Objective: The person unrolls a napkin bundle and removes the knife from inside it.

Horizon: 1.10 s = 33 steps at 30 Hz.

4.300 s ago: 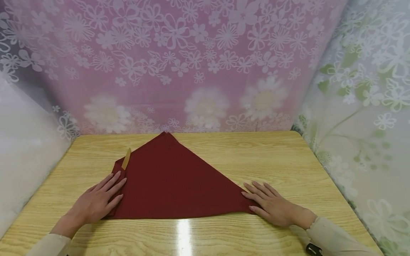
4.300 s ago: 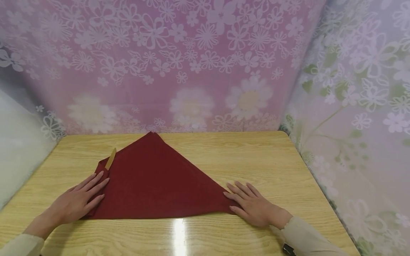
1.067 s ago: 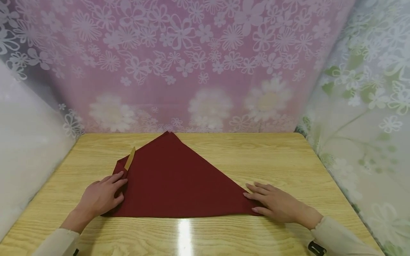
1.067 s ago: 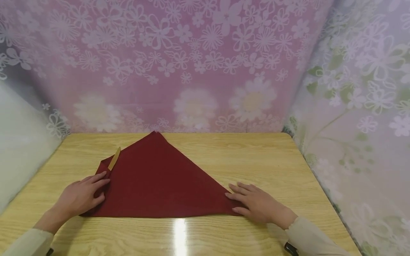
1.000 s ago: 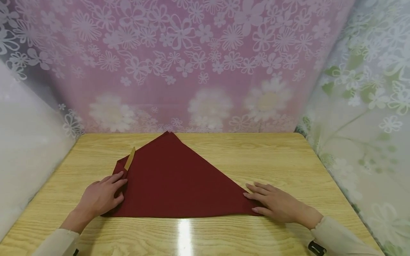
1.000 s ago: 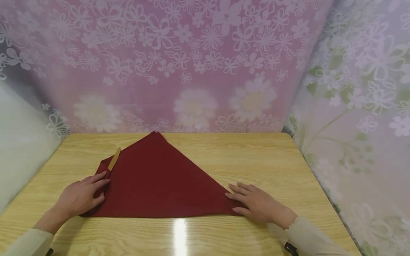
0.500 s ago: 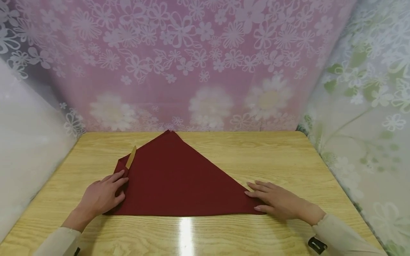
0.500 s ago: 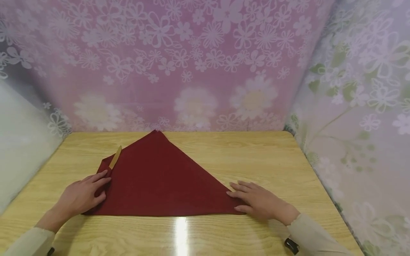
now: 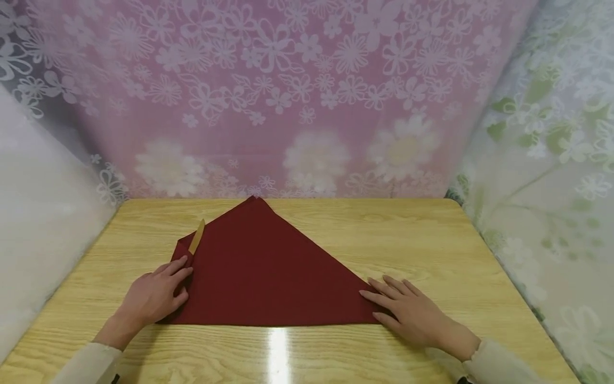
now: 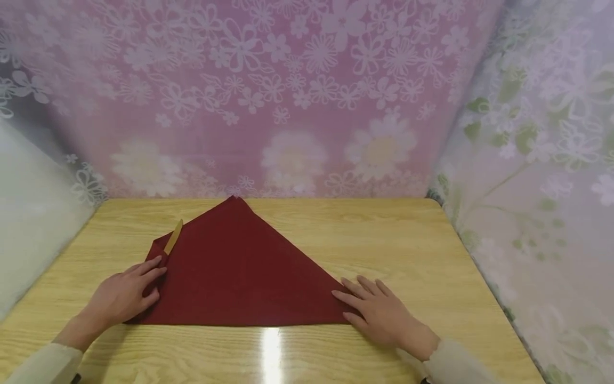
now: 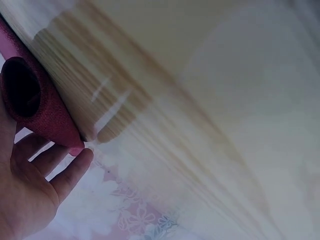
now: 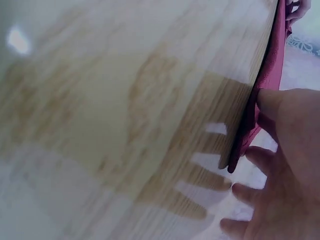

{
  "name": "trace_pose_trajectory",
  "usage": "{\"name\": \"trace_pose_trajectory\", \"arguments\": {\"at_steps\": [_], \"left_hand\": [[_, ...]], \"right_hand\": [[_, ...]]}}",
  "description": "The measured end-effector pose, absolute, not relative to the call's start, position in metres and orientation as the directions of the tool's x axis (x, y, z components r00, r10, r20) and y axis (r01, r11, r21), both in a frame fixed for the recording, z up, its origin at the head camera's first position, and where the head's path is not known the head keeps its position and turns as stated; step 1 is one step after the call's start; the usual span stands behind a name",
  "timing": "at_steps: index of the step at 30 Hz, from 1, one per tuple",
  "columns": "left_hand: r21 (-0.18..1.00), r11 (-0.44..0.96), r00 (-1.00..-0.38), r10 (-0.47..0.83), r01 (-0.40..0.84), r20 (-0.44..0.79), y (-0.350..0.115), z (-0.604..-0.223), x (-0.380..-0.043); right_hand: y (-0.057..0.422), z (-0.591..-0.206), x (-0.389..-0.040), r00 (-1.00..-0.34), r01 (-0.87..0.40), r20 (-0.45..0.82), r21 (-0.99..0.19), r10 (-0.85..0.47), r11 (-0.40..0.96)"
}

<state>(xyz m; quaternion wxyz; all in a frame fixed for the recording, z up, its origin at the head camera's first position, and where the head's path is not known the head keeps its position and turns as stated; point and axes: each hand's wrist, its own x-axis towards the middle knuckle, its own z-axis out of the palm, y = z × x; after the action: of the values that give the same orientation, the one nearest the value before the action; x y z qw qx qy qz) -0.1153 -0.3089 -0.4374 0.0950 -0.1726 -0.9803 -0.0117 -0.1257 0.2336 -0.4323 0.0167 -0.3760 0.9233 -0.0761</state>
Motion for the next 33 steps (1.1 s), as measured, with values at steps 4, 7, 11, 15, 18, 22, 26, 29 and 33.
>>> {"name": "trace_pose_trajectory", "arguments": {"at_steps": [4, 7, 11, 15, 18, 22, 26, 29, 33], "left_hand": [[-0.025, 0.937, -0.917, 0.345, 0.348, 0.202, -0.308, -0.436, -0.116], [-0.030, 0.939, -0.917, 0.342, 0.344, 0.207, -0.307, -0.435, -0.117], [-0.021, 0.943, -0.922, 0.330, 0.333, 0.202, -0.306, -0.435, -0.117], [-0.014, 0.946, -0.927, 0.321, 0.324, 0.192, -0.305, -0.435, -0.116], [-0.011, 0.946, -0.928, 0.320, 0.324, 0.193, -0.305, -0.435, -0.116], [-0.004, 0.944, -0.924, 0.323, 0.329, 0.206, -0.306, -0.436, -0.117], [0.007, 0.946, -0.927, 0.315, 0.324, 0.204, -0.306, -0.437, -0.116], [0.016, 0.949, -0.933, 0.305, 0.314, 0.191, -0.306, -0.437, -0.115], [0.028, 0.951, -0.937, 0.298, 0.307, 0.181, -0.306, -0.437, -0.115]], "right_hand": [[0.236, -0.435, -0.125, -0.728, -0.681, 0.020, -0.142, -0.685, 0.719], [0.239, -0.435, -0.128, -0.720, -0.690, 0.016, -0.132, -0.694, 0.712], [0.245, -0.437, -0.135, -0.707, -0.706, 0.052, -0.109, -0.705, 0.700], [0.251, -0.447, -0.140, -0.712, -0.700, 0.068, -0.143, -0.698, 0.700], [0.254, -0.453, -0.141, -0.722, -0.687, 0.058, -0.180, -0.690, 0.704], [0.253, -0.450, -0.139, -0.725, -0.683, 0.069, -0.205, -0.685, 0.701], [0.249, -0.444, -0.136, -0.728, -0.678, 0.061, -0.216, -0.683, 0.703], [0.246, -0.440, -0.135, -0.738, -0.662, 0.030, -0.223, -0.674, 0.715], [0.245, -0.439, -0.134, -0.749, -0.645, 0.001, -0.229, -0.663, 0.729]]}}
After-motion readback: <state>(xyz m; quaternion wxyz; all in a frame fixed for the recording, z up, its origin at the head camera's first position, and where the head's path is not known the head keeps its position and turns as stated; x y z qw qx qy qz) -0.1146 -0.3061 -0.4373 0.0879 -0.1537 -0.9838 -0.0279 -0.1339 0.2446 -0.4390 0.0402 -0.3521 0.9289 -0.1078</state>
